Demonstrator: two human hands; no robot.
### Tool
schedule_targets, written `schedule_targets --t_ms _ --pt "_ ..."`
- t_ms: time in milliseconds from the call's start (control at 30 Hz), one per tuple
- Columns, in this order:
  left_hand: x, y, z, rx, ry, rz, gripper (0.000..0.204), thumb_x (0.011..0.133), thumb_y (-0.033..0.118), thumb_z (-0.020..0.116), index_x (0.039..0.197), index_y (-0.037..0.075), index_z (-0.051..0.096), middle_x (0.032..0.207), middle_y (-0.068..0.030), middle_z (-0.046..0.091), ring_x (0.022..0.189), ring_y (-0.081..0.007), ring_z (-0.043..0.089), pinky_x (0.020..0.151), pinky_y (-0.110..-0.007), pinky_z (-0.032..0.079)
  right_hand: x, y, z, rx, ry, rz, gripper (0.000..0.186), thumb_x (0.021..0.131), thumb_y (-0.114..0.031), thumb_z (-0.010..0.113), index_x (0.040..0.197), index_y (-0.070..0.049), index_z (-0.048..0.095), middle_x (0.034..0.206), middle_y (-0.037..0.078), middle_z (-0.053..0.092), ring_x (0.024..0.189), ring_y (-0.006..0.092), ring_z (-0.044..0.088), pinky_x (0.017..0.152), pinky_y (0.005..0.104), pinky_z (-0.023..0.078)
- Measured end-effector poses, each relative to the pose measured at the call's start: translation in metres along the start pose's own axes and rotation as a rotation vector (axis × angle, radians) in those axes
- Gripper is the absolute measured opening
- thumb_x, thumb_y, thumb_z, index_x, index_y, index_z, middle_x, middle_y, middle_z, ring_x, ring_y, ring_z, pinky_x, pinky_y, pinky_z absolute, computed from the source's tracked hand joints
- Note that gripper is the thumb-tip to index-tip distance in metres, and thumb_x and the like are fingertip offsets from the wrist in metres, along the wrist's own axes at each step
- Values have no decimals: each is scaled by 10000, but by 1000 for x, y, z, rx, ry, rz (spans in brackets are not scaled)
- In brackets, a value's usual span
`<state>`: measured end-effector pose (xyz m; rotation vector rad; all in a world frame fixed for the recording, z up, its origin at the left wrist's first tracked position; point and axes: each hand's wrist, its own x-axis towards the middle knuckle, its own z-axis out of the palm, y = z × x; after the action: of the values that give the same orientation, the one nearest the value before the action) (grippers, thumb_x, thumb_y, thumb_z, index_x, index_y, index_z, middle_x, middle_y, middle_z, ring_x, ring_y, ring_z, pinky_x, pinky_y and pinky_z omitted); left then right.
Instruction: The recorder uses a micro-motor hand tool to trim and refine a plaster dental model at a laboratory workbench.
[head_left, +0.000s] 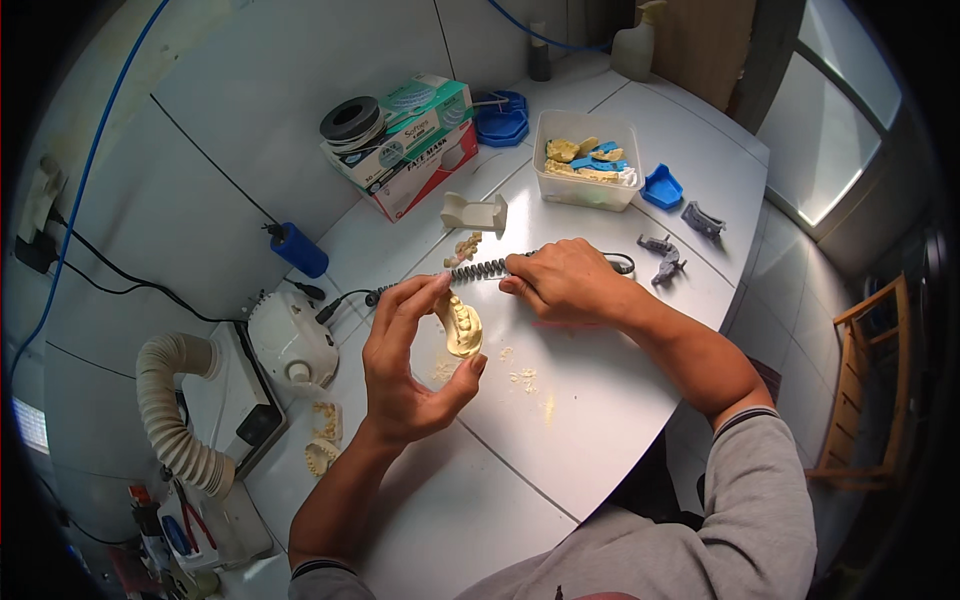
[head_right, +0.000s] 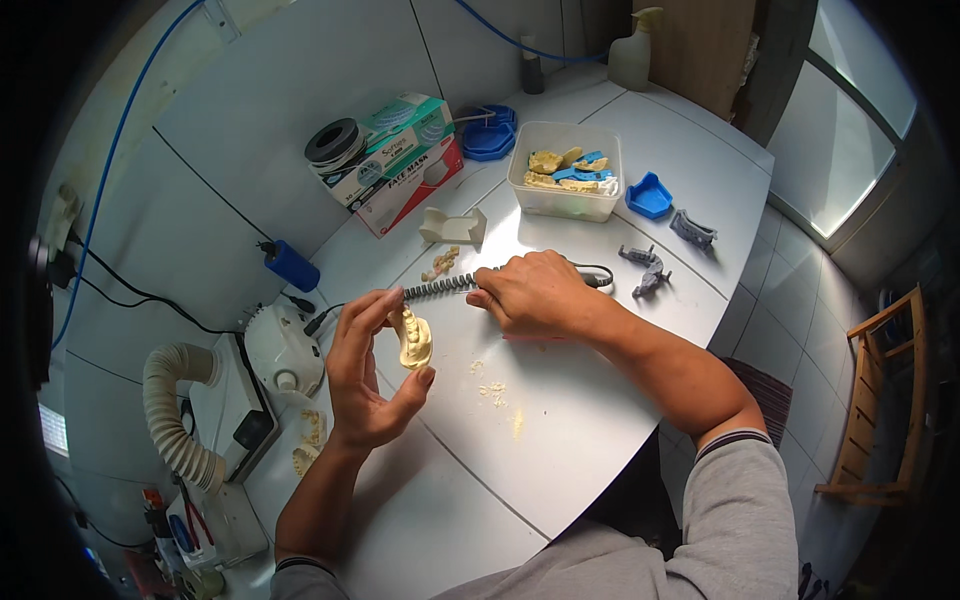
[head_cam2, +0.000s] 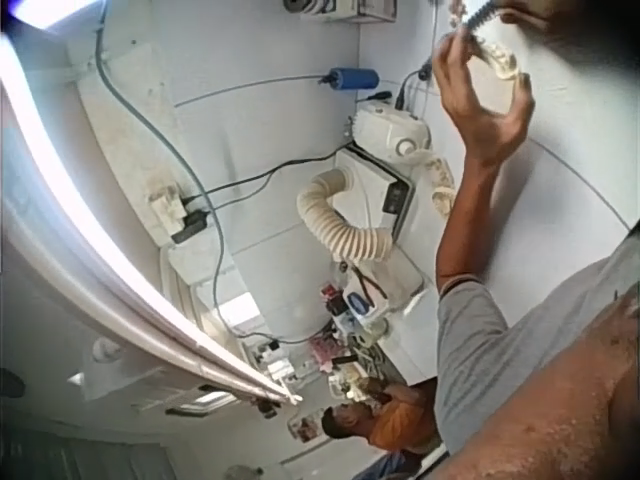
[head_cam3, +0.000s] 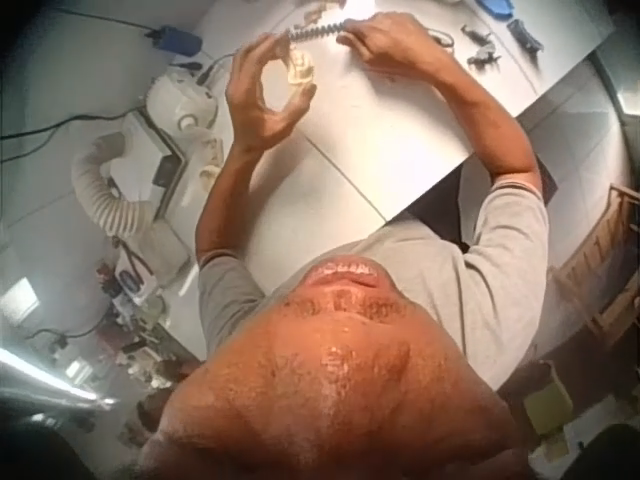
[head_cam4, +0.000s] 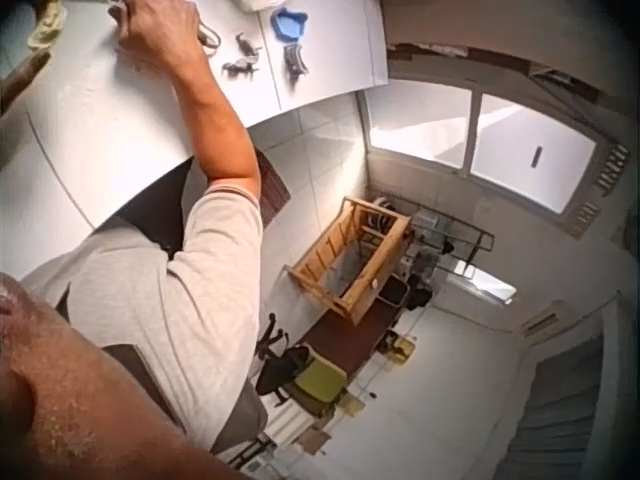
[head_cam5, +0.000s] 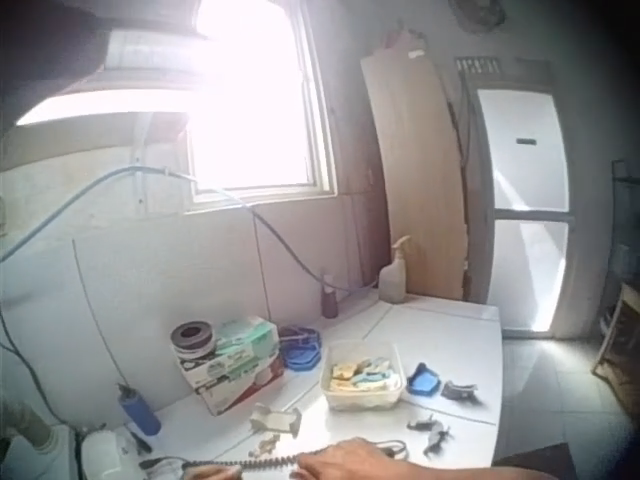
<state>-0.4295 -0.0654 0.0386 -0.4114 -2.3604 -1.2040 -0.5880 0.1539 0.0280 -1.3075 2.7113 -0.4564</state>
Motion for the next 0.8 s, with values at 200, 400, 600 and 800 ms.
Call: schedule_targets --t_ms 200,400,600,800 --pt "-4 -3 -6 375 -264 24 790 778 144 823 1523 -11 607 1396 -162 589 1313 -286 629 1175 -425 490 4 -2 11 -38 54 -18 402 1123 -456 544 991 -105 689 752 186 723 747 453 710 698 579 530" --pt "3 17 -24 -11 -430 -51 796 779 135 836 1539 34 623 1344 -140 625 1270 -263 643 1146 -410 522 5 -12 5 -41 83 7 412 1115 -448 552 996 -99 734 771 210 737 780 465 720 742 598 546" --pt "4 14 -33 -121 -448 -86 769 819 167 873 1533 12 635 1331 -118 627 1258 -226 631 1119 -406 518 7 -15 8 -46 67 94 429 1116 -477 543 1045 -116 765 803 212 753 814 468 732 767 596 559" --pt "10 22 -25 107 -418 -61 773 797 172 863 1505 -32 630 1372 -135 592 1315 -268 622 1145 -429 518 6 -24 0 -68 22 220 482 1114 -528 521 1125 -134 799 976 194 811 940 424 778 841 561 596"
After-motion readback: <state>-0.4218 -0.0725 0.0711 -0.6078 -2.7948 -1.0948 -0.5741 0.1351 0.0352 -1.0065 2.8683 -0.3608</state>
